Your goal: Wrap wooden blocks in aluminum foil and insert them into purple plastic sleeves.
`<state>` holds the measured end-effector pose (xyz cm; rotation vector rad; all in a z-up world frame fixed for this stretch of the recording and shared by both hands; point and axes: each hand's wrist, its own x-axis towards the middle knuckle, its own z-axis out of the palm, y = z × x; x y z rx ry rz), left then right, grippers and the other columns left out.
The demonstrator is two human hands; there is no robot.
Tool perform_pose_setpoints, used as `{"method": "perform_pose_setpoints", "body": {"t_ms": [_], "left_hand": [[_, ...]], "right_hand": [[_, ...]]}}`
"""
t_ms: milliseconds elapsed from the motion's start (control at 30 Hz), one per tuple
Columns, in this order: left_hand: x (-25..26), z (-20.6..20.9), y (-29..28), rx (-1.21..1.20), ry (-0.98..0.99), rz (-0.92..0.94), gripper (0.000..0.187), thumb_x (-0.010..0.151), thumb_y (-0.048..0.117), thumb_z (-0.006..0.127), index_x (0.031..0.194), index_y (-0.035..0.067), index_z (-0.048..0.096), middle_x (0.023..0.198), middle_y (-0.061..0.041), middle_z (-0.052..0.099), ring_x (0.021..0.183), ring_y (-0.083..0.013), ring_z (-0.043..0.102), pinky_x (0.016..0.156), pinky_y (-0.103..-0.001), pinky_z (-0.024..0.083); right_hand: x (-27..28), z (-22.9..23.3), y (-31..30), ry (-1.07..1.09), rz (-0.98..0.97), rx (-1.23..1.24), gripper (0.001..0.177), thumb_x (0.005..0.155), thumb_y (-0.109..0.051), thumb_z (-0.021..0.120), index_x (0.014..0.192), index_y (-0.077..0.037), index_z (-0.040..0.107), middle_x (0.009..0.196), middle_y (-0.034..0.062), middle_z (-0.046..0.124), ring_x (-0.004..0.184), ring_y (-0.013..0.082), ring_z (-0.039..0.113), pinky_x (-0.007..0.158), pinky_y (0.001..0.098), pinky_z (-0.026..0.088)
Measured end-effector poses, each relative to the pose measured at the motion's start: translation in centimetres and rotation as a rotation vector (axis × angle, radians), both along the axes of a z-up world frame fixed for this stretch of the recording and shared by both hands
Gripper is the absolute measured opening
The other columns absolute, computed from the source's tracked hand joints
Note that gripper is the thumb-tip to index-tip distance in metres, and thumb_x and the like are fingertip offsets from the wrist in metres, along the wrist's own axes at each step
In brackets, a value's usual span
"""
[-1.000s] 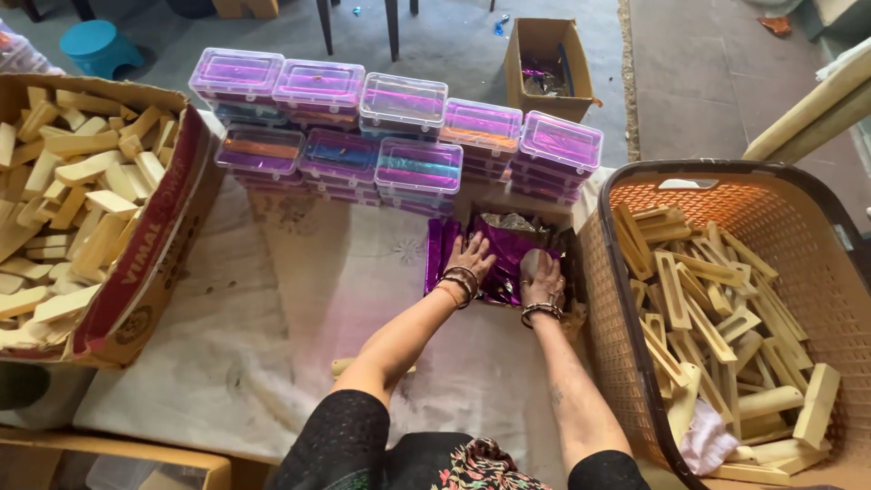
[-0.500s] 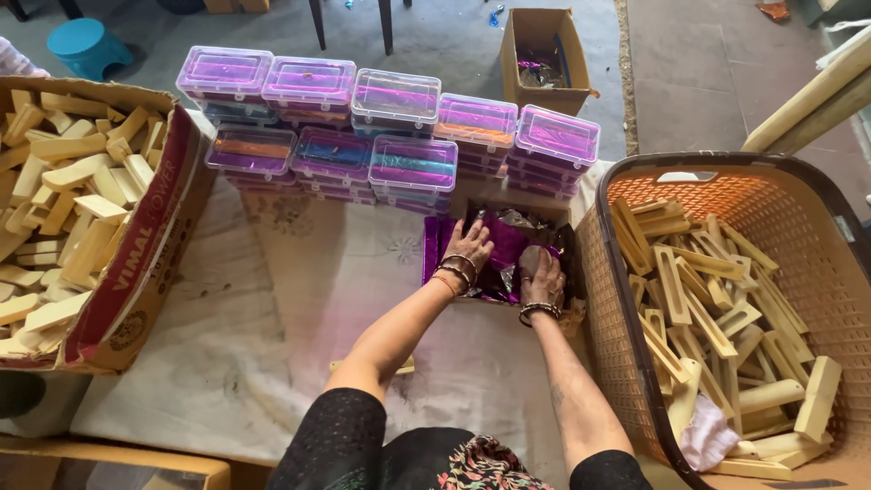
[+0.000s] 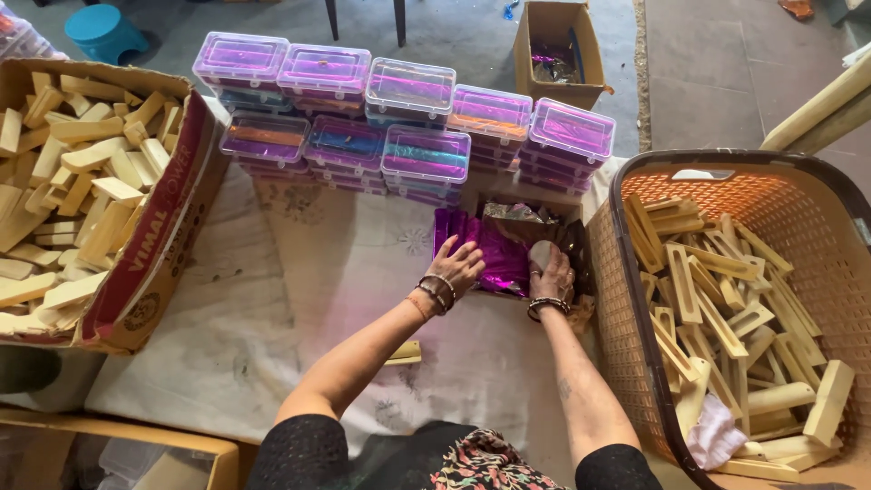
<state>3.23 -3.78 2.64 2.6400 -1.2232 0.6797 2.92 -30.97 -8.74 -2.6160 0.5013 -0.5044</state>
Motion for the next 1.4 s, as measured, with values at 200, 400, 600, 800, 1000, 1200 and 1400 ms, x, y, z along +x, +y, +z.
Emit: {"method": "perform_pose_setpoints", "body": {"t_ms": [200, 400, 600, 800, 1000, 1200, 1400], "left_hand": [[-2.8, 0.5, 5.7, -0.136, -0.063, 0.115, 0.020, 0.089, 0.011, 0.060, 0.107, 0.014, 0.068, 0.124, -0.003, 0.068, 0.130, -0.0219, 0.057, 0.118, -0.052, 0.033], [-8.1, -0.1, 14.8, -0.331, 0.011, 0.422, 0.013, 0.086, 0.011, 0.063, 0.099, 0.012, 0.066, 0.110, -0.006, 0.072, 0.117, -0.0254, 0.063, 0.108, -0.051, 0.039], [-14.1, -6.9, 21.0, -0.287, 0.434, 0.828, 0.011, 0.088, 0.020, 0.067, 0.098, 0.015, 0.069, 0.089, -0.009, 0.073, 0.090, -0.0304, 0.069, 0.093, -0.049, 0.049], [-15.2, -17.2, 26.4, -0.852, 0.791, 0.757, 0.020, 0.089, 0.018, 0.070, 0.105, 0.007, 0.071, 0.093, -0.015, 0.077, 0.087, -0.0278, 0.075, 0.081, -0.036, 0.058], [-14.0, -20.9, 27.2, -1.087, 0.942, 0.646, 0.024, 0.091, 0.016, 0.069, 0.111, 0.004, 0.067, 0.095, -0.009, 0.076, 0.085, -0.0160, 0.071, 0.078, -0.032, 0.057], [-13.8, -19.8, 26.8, -1.137, 1.076, 0.664, 0.023, 0.092, 0.016, 0.068, 0.111, 0.004, 0.067, 0.093, -0.008, 0.074, 0.082, -0.0158, 0.068, 0.075, -0.032, 0.056], [-13.8, -18.9, 26.8, -0.973, 0.958, 0.584, 0.022, 0.089, 0.016, 0.068, 0.108, 0.005, 0.070, 0.099, -0.012, 0.077, 0.092, -0.0246, 0.073, 0.084, -0.035, 0.057]], "right_hand": [[-0.7, 2.9, 1.2, 0.041, -0.039, 0.041, 0.068, 0.087, -0.034, 0.076, 0.149, -0.028, 0.049, 0.150, 0.0111, 0.052, 0.133, 0.0399, 0.049, 0.106, 0.0560, 0.044], [-0.6, 3.1, 1.0, 0.059, -0.045, -0.004, 0.070, 0.083, -0.036, 0.079, 0.147, -0.030, 0.051, 0.149, 0.0106, 0.051, 0.133, 0.0380, 0.049, 0.105, 0.0558, 0.045], [-1.1, 5.3, 1.6, 0.111, -0.021, -0.009, 0.073, 0.083, -0.036, 0.079, 0.149, -0.028, 0.049, 0.150, 0.0131, 0.049, 0.132, 0.0400, 0.048, 0.103, 0.0571, 0.045], [-1.6, 7.1, 2.4, 0.137, -0.016, 0.006, 0.071, 0.083, -0.035, 0.080, 0.147, -0.029, 0.050, 0.149, 0.0132, 0.050, 0.132, 0.0412, 0.049, 0.104, 0.0564, 0.045], [-1.2, 6.9, 0.5, -0.086, 0.086, 0.087, 0.071, 0.086, -0.040, 0.080, 0.145, -0.013, 0.052, 0.140, 0.0206, 0.055, 0.128, 0.0433, 0.051, 0.103, 0.0554, 0.043], [-6.2, 9.7, 4.9, -0.590, 0.210, -0.064, 0.036, 0.098, -0.015, 0.068, 0.132, -0.006, 0.064, 0.133, 0.0155, 0.067, 0.125, 0.0366, 0.061, 0.111, 0.0476, 0.048], [-15.5, 7.0, 19.4, -0.391, 0.761, -0.130, 0.044, 0.091, -0.024, 0.072, 0.130, -0.009, 0.060, 0.131, 0.0140, 0.063, 0.124, 0.0338, 0.060, 0.105, 0.0448, 0.048]]}}
